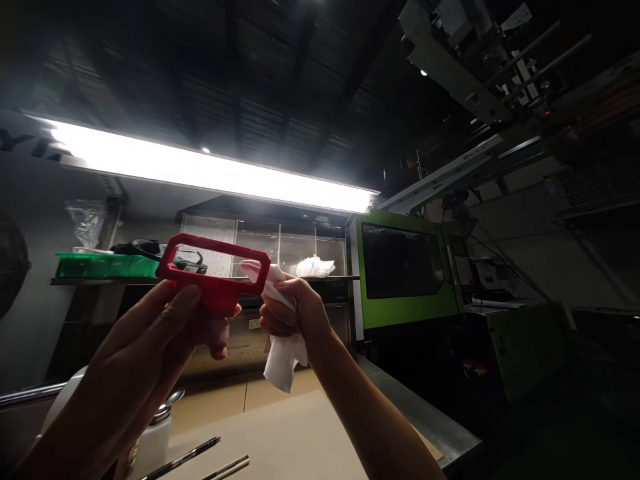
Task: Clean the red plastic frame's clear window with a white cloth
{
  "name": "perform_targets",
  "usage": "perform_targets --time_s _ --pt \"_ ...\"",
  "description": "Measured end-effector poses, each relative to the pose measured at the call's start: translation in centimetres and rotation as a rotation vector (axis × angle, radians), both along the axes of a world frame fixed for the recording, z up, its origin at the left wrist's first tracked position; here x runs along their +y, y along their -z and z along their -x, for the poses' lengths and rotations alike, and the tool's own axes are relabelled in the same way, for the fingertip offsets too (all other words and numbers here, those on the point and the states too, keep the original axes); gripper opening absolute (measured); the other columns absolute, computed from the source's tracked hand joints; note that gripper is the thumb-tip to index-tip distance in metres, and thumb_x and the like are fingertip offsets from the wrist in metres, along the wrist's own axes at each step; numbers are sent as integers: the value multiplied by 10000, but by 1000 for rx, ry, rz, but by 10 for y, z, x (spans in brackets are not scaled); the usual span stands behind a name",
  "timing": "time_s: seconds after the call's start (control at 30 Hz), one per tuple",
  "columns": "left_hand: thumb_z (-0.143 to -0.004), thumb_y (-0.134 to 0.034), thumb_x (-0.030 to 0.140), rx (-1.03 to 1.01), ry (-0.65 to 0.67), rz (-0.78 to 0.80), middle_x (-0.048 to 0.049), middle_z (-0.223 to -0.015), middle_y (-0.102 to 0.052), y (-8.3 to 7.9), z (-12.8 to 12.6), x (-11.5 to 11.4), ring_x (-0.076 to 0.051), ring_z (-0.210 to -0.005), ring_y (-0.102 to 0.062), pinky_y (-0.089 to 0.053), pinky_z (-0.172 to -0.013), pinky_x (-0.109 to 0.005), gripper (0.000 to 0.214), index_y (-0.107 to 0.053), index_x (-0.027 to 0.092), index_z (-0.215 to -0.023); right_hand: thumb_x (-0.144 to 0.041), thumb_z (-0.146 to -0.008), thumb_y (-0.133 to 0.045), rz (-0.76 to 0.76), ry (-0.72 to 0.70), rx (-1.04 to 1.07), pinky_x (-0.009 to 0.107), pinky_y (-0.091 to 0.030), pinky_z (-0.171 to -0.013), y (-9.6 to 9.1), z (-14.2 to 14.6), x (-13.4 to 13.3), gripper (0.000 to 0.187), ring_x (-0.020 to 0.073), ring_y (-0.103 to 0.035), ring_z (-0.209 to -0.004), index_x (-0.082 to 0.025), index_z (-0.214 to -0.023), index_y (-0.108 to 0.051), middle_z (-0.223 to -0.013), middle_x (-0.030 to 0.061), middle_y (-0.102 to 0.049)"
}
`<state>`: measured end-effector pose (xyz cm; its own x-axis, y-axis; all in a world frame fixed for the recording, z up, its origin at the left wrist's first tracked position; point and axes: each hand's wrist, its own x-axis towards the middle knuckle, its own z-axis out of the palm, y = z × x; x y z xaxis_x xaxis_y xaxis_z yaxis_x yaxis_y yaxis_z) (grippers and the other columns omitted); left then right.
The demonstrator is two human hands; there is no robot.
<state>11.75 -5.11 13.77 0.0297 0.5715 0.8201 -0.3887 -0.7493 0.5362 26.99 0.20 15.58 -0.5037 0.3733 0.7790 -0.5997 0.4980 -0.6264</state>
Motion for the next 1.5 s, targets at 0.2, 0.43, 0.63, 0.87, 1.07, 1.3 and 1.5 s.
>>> perform_targets --time_s 0.2,0.43,0.63,0.87,1.07,1.3,1.5 --pt "-858 -533 275 49 18 16 37 -545 -614 1 3 6 -98 -498 -553 -485 -479 -186 103 -574 195 -808 -198 -699 -413 -21 -20 -69 166 -191 -305 -8 7 -2 135 59 -155 -285 -166 -666 -540 -315 -103 -282" --pt "-873 -515 287 100 9 3 45 -548 -612 6 8 5 -93 -503 -568 -484 -491 -178 152 -574 196 -766 -195 -703 -397 -43 -115 -65 169 -183 -308 -5 6 2 178 57 -152 -278 -164 -612 -547 -314 -98 -258" --pt "-870 -519 306 78 13 9 30 -581 -638 6 10 8 -100 -495 -573 -489 -486 -194 146 -582 183 -823 -219 -708 -380 -3 -60 41 169 -160 -291 6 6 6 178 56 -108 -273 -170 -654 -543 -320 -104 -256" --pt "-847 -554 356 102 3 52 35 -556 -621 8 11 12 -100 -491 -554 -472 -489 -192 157 -546 200 -830 -226 -673 -418 19 15 7 179 -158 -303 1 10 8 119 64 -133 -279 -185 -667 -530 -308 -108 -272" --pt "-853 -545 331 105 17 44 38 -567 -616 10 11 13 -96 -514 -555 -469 -506 -188 137 -559 205 -801 -245 -642 -400 -10 22 -100 186 -176 -300 -6 10 7 111 63 -157 -276 -193 -589 -483 -300 -98 -271" --pt "-854 -531 291 77 8 29 21 -554 -630 9 11 11 -113 -491 -579 -489 -481 -201 126 -596 185 -832 -226 -657 -394 46 6 30 179 -147 -284 5 6 11 133 65 -112 -262 -183 -696 -514 -300 -107 -282" --pt "-847 -541 288 63 6 38 17 -552 -638 8 10 11 -116 -498 -588 -503 -491 -201 120 -599 183 -848 -224 -669 -410 66 48 51 179 -151 -285 8 5 14 92 65 -104 -272 -187 -647 -491 -308 -101 -293"
